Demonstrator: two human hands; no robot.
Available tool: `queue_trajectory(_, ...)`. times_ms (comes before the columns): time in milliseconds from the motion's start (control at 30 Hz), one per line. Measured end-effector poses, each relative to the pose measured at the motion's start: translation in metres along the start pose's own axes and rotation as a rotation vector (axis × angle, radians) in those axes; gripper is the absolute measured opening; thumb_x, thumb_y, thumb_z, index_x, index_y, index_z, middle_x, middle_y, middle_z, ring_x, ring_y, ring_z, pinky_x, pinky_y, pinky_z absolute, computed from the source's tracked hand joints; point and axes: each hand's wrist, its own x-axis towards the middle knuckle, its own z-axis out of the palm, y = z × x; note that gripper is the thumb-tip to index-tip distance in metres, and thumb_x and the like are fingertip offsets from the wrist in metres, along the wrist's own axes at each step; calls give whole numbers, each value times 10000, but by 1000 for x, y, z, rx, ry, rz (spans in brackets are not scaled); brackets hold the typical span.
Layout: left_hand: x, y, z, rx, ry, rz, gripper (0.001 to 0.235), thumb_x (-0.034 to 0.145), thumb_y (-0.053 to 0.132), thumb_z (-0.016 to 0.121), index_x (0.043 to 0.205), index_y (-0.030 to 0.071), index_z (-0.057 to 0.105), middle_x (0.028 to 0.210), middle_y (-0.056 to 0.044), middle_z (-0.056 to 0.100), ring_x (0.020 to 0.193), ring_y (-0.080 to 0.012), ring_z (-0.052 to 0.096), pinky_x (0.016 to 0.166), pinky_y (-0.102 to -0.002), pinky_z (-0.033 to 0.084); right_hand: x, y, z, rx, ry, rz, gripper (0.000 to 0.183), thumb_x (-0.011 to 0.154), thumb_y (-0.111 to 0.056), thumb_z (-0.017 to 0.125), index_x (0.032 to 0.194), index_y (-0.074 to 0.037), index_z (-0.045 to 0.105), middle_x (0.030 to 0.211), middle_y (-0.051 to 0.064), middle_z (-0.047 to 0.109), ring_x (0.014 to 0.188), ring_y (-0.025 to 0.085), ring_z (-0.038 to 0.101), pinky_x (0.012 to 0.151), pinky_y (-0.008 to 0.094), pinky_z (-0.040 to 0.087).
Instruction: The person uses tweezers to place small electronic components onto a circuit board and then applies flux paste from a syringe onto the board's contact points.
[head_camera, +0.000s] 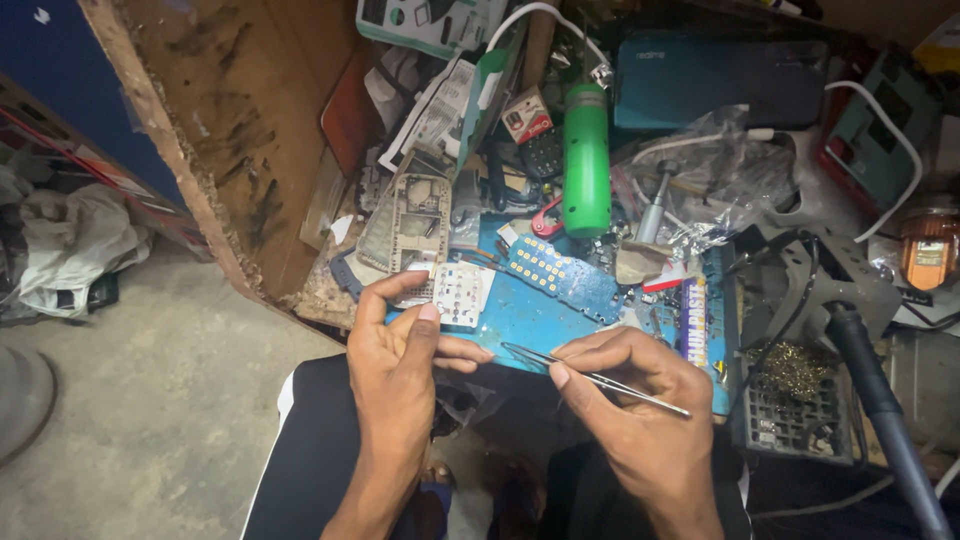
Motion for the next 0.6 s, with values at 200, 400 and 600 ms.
queue_trajectory(200,0,0,0,8,0,3,333,1009,121,509,1298,-31,444,773,-187,735,600,-249,758,538,-275,592,1,1,1,-17,23,-42,89,825,73,771,878,15,729,936,128,775,853,147,733,737,255,588)
queue_trajectory(400,0,0,-1,-1,-12,7,343,1012,142,521,1301,-27,443,758,-179,732,603,-245,757,541,-271,592,1,-2,4,-63,70,-6,76,818,42,789,865,12,738,903,113,782,806,132,729,701,252,585)
queue_trajectory(600,-1,-3,-3,2,-13,16,340,1019,151,524,1301,-23,444,777,-185,738,612,-237,758,545,-266,589,1,-4,6,-98,106,23,79,810,20,801,864,7,745,889,105,788,787,124,732,699,253,595)
